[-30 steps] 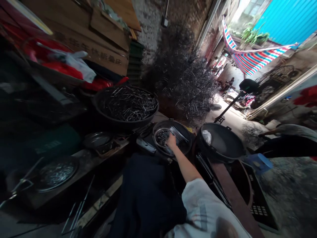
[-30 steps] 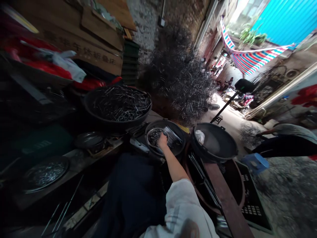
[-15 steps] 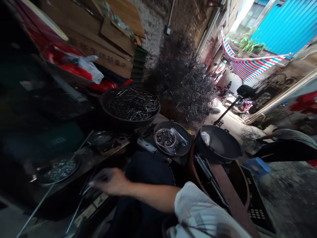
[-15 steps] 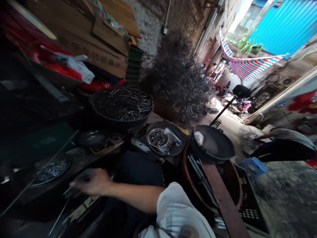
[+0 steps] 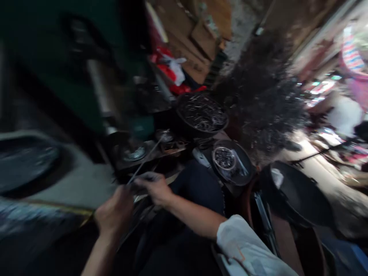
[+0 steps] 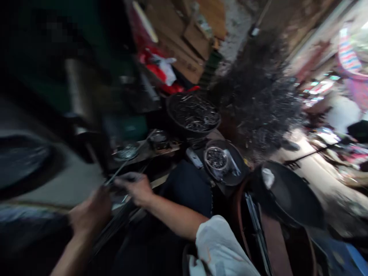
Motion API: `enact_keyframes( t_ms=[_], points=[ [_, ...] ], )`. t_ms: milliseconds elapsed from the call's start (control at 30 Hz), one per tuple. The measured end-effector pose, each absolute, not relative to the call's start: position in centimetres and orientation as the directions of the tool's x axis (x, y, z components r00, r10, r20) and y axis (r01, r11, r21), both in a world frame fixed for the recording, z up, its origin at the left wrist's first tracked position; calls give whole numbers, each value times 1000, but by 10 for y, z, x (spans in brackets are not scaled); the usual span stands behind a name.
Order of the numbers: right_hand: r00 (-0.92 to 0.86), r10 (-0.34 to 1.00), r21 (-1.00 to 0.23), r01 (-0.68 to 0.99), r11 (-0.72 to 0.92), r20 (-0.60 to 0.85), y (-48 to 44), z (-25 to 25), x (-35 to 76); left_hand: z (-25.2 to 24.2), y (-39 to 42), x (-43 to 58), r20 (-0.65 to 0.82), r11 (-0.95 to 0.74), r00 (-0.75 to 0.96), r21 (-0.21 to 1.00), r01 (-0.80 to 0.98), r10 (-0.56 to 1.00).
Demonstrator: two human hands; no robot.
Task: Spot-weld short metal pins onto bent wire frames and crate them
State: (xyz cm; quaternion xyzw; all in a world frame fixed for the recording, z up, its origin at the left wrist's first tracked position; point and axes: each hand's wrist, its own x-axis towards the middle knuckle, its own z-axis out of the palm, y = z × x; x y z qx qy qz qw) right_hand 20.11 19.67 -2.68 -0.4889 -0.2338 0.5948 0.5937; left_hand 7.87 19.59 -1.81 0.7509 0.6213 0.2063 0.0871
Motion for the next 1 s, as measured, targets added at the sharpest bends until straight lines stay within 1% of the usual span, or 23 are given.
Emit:
enact_keyframes(
  t_ms=[33, 67, 100, 200, 467, 600, 1000],
  points=[
    [178, 935, -852, -490, -185, -305, 196, -25, 201, -22, 194, 75, 205, -195, 127, 353, 915, 970],
    [171, 934, -838, -512, -187, -313, 196, -22, 201, -24, 193, 73, 208, -212, 147, 337, 917, 967],
    [157, 931, -819, -538, -200, -330, 197, -20, 200, -26, 194, 72, 213, -238, 173, 332, 913, 962],
    [132, 925, -781, -586, -217, -356, 199, -14, 196, -27, 198, 75, 240, -234, 160, 322, 918, 957],
    [210, 909, -744, -652, -145, -361, 201, -3, 187, -26, 197, 81, 253, -228, 150, 317, 921, 956],
    [194, 923, -775, -615, -149, -331, 205, 3, 191, -24, 201, 84, 251, -218, 140, 317, 923, 958],
    [229, 948, -831, -552, -63, -223, 227, 8, 192, -10, 219, 88, 248, -188, 107, 333, 924, 963]
  ],
)
